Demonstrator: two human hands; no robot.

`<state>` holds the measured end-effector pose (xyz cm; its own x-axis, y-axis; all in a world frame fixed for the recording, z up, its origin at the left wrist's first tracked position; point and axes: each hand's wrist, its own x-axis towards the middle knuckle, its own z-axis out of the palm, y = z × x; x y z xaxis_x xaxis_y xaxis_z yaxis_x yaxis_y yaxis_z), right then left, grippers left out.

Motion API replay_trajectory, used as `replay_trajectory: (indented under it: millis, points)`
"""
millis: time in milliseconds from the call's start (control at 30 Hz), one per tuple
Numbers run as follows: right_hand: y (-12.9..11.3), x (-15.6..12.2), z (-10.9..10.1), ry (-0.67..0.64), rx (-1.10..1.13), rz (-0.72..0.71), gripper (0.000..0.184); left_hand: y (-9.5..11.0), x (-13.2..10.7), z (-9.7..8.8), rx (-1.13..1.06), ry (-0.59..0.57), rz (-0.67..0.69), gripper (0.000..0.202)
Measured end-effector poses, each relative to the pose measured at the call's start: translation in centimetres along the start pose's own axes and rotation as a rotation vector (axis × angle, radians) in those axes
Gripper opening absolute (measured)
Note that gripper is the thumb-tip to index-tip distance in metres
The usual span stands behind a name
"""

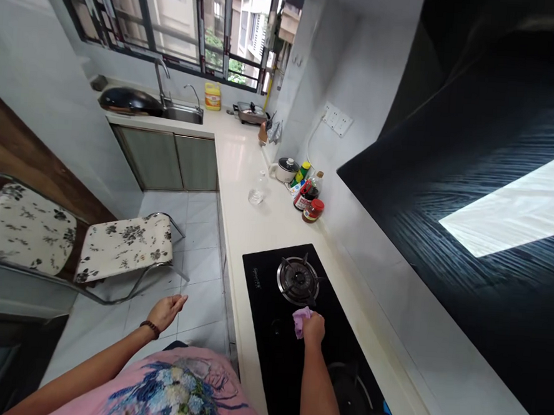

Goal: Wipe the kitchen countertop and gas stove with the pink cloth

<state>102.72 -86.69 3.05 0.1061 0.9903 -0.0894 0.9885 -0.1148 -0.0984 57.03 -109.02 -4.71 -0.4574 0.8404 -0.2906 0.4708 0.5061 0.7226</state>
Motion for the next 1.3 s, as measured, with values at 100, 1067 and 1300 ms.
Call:
replay_trajectory:
  millis: [100,1067,1300]
  points:
    - [-3.8,0.6,1.0,-0.019,-0.001,-0.022,0.032,-2.7,-0.5,-1.3,-0.009,0.018,-0.067,0.048]
    - [-5.2,-15.7,12.4,0.141,0.371,-0.351,0.050,-2.4,-0.8,0.3,-0.015,-0.074,-0.003,0.049]
    - [1.2,-20.1,15.1,0.134,0.412,-0.239,0.053,-3.9,-1.5,0.0,-0.010,-0.064,-0.041,0.050]
